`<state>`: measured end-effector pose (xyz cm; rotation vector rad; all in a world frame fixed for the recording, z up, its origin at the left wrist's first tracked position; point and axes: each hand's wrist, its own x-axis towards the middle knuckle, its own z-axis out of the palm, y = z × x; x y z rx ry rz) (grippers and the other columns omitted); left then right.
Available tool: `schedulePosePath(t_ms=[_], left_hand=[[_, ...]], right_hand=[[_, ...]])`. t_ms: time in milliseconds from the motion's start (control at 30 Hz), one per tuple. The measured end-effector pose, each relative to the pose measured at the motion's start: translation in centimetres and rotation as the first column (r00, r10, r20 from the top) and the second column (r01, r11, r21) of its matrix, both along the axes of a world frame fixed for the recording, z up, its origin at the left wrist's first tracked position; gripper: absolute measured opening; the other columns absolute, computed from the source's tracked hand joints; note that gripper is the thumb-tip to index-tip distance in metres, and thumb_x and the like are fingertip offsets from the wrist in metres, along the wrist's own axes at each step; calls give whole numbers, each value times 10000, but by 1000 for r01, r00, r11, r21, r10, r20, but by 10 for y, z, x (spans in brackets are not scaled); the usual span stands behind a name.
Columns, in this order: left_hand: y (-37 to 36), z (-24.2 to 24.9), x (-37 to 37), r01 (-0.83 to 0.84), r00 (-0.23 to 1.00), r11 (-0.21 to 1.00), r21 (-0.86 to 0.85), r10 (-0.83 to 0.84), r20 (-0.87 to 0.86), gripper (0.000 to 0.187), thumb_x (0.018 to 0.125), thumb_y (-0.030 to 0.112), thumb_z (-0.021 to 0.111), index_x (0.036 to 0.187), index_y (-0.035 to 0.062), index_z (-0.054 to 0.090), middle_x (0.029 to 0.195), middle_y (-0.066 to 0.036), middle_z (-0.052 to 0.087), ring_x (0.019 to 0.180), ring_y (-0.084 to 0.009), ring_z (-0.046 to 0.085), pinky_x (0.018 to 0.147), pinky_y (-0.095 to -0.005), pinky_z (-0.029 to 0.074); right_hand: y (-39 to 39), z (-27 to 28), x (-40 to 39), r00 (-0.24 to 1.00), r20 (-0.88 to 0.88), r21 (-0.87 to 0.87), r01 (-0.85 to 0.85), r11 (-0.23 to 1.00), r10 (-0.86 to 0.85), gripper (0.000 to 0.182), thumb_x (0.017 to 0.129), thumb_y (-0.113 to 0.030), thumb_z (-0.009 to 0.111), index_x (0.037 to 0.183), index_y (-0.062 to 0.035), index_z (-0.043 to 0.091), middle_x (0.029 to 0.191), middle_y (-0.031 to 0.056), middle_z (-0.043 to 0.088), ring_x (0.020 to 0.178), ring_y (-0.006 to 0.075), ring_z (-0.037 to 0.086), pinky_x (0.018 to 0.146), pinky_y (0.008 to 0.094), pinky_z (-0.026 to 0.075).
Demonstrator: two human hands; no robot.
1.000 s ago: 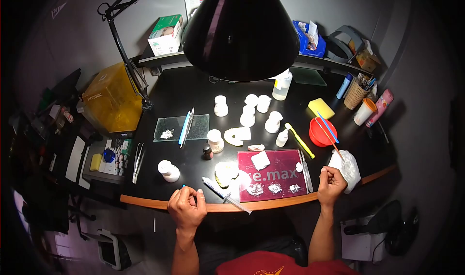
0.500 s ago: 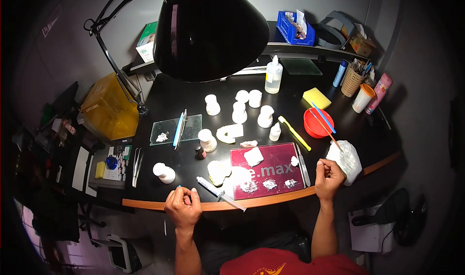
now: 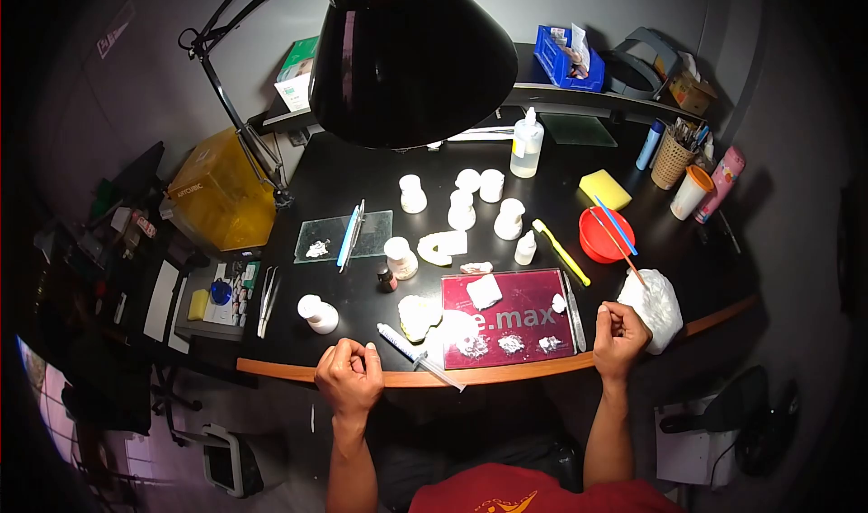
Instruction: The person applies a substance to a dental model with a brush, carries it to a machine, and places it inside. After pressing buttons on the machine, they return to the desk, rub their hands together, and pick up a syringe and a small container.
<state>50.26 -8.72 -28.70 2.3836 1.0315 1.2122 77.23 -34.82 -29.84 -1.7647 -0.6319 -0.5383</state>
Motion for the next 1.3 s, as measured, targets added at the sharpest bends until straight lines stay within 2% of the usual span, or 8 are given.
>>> schedulePosePath(t_ms=[333, 533, 1033, 1233, 1300], left_hand=[[1, -2, -1, 7, 1000, 1000, -6, -7, 4, 193, 756, 72, 705, 656, 54, 540, 512, -60, 471, 496, -251, 492, 505, -386, 384], [3, -2, -1, 25, 999, 1000, 10, -26, 37, 231, 762, 55, 703, 641, 52, 507, 508, -51, 426, 476, -225, 453, 481, -371, 349], [4, -2, -2, 28, 997, 1000, -3, -28, 66, 241, 757, 44, 705, 629, 54, 500, 502, -42, 415, 471, -218, 440, 477, -355, 353], [4, -3, -2, 26, 998, 1000, 18, -27, 60, 240, 760, 43, 702, 634, 53, 498, 512, -41, 420, 478, -211, 443, 477, -354, 351], [3, -3, -1, 16, 998, 1000, 9, -16, 57, 236, 750, 45, 702, 628, 64, 500, 499, -32, 409, 474, -217, 440, 482, -358, 351]], right_hand=[[2, 4, -2, 1000, -11, -28, -6, 1000, 6, 27, 843, 8, 670, 829, 31, 671, 634, 22, 598, 540, 65, 519, 477, 230, 380], [1, 1, -1, 999, -41, -38, 4, 999, -5, 30, 843, 3, 668, 834, 31, 676, 631, 4, 585, 531, 57, 491, 473, 224, 357], [-2, -8, 2, 999, -10, 26, -31, 999, 31, 36, 873, 24, 647, 885, 51, 667, 681, 7, 589, 559, 42, 478, 484, 207, 340], [-3, -6, 1, 1000, -4, 18, -3, 1000, 3, 30, 868, 20, 649, 869, 36, 675, 668, 5, 587, 553, 51, 472, 486, 216, 336], [-4, -7, 1, 1000, 3, -1, -13, 1000, 13, 38, 896, 11, 642, 898, 44, 660, 679, -17, 569, 580, 31, 471, 508, 194, 336]])
